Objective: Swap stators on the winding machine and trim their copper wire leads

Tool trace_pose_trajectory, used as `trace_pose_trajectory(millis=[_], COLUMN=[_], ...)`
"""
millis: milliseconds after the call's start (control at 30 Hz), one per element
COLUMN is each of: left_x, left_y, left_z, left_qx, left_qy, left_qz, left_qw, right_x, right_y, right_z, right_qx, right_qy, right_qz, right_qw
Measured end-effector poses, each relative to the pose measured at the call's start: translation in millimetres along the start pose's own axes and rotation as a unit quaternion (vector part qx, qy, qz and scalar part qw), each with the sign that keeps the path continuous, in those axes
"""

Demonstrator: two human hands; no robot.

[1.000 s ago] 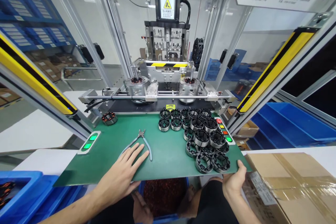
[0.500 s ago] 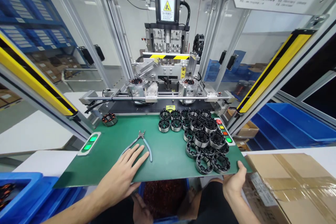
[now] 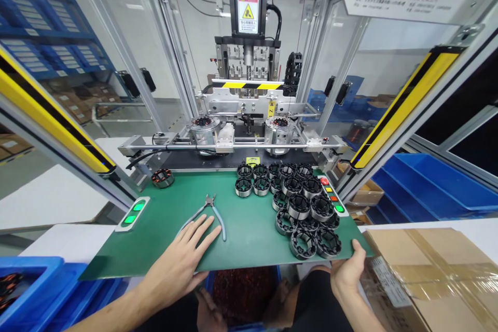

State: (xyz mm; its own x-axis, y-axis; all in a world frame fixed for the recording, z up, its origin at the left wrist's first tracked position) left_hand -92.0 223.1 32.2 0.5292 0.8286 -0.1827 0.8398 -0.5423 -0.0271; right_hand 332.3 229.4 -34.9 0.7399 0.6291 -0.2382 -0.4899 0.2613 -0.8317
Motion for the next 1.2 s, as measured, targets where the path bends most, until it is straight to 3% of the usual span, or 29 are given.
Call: trace_pose_trajectory(millis=[467, 833, 1200], left_x=[0.5, 0.8, 1.3], left_y=[-1.4, -1.4, -1.8], left_z=[4.9, 4.9, 3.5], left_qx=[0.01, 0.009, 0.007], left_qy=[0.011, 0.011, 0.008], left_qz=[0.007, 0.006, 0.004], left_qw=[1.0, 1.0, 1.0], right_x=[-4.4, 9.7, 6.5], right_y=[-3.9, 7.8, 5.5], right_z=[6.9, -10.9, -6.9], right_qx=[0.017, -0.02, -0.002], right_qy=[-0.002, -0.033, -0.016], right_qz=[0.0, -0.012, 0.002], right_qw=[1.0, 0.999, 1.0])
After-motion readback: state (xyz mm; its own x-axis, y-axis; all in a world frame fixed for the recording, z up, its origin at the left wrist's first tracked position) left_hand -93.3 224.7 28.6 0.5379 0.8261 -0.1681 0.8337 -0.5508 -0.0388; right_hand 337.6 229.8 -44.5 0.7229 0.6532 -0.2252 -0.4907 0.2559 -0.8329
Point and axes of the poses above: each hand's wrist, its own x-axis towards the middle knuckle, its own z-axis out of the palm, y = z × x, the point moved 1 cm from there along x, towards the middle knuckle, and after that the axes turned 11 degrees about -y, right-handed, at the moved point
